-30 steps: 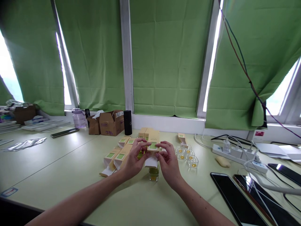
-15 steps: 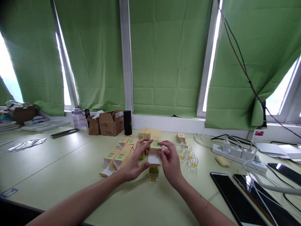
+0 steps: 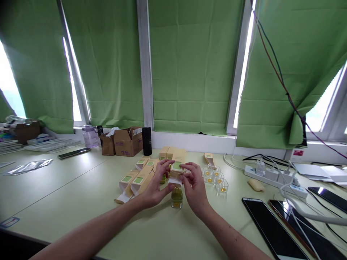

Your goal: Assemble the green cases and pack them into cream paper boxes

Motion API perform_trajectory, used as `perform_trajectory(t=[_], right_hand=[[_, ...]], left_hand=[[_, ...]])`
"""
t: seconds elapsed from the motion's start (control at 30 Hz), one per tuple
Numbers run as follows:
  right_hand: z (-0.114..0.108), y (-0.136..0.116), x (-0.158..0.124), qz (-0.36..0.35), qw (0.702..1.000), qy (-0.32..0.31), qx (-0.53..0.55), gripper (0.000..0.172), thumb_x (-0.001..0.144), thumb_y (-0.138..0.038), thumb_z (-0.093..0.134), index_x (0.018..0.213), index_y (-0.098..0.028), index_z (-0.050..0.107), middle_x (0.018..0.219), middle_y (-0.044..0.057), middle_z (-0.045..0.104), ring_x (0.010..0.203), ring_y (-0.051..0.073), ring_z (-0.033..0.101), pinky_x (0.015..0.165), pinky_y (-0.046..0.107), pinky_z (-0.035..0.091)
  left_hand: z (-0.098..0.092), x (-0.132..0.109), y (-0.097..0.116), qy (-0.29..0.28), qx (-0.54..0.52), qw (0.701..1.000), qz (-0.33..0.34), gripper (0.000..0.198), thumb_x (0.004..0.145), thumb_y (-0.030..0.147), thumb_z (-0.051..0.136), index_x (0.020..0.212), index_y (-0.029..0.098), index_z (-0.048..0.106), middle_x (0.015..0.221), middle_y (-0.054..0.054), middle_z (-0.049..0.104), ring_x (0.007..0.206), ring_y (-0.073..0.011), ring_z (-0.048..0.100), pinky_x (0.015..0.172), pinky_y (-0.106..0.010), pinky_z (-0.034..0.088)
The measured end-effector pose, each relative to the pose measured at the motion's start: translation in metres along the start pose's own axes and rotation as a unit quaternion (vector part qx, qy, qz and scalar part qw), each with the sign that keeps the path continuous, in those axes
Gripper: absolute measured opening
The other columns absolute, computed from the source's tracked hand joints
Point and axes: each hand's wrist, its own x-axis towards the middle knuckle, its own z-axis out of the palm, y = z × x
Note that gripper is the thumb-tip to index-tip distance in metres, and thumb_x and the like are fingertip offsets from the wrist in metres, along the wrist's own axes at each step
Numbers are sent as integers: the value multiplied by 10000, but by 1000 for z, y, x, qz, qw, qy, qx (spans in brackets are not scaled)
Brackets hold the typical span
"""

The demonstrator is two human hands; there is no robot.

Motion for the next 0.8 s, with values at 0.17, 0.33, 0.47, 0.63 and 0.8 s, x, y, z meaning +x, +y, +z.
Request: perform_trajectory(t=[0.17,0.33,0.47,0.63,0.8], right_hand=[[3,-8,-2,-7,1000,-18,-4,302,1013,-472,650,1260,-307,708,1385,84,492,877,145,711,857,345,643],[2,-10,-5,-11,999,-37,1,312,1039,-490,608,1290,-333,705,1376,78,484,919,161,710,907,386,644],[1,-11,-7,-19,999,-46,-15,307,1047,-478,599,1310,-354,700,1386,73,479,940,165,699,917,407,648],[0,-12,-7,-24,998,-57,-30,303,1053,-462,592,1320,-363,696,1400,74,470,947,167,695,941,430,648],[0,-13,-8,-32,997,-60,-39,297,1056,-437,592,1322,-360,699,1399,82,468,972,178,697,952,441,645]], left_hand=[[-1,2,3,31,-31,999,-15,594,1010,546,615,1514,293,428,1469,-155,385,1082,-255,564,930,-432,510],[0,5,2,46,-69,996,-22,536,1012,545,620,1453,285,462,1428,-137,419,1067,-237,559,922,-396,513],[1,5,2,52,-94,994,-35,491,1018,517,624,1421,283,470,1409,-123,433,1053,-220,561,931,-385,509],[1,5,3,63,-99,992,-54,452,1013,493,640,1375,263,496,1319,-106,505,999,-199,550,906,-356,500],[0,5,3,67,-99,991,-55,449,1008,506,640,1347,245,502,1238,-93,548,980,-196,548,871,-340,486]])
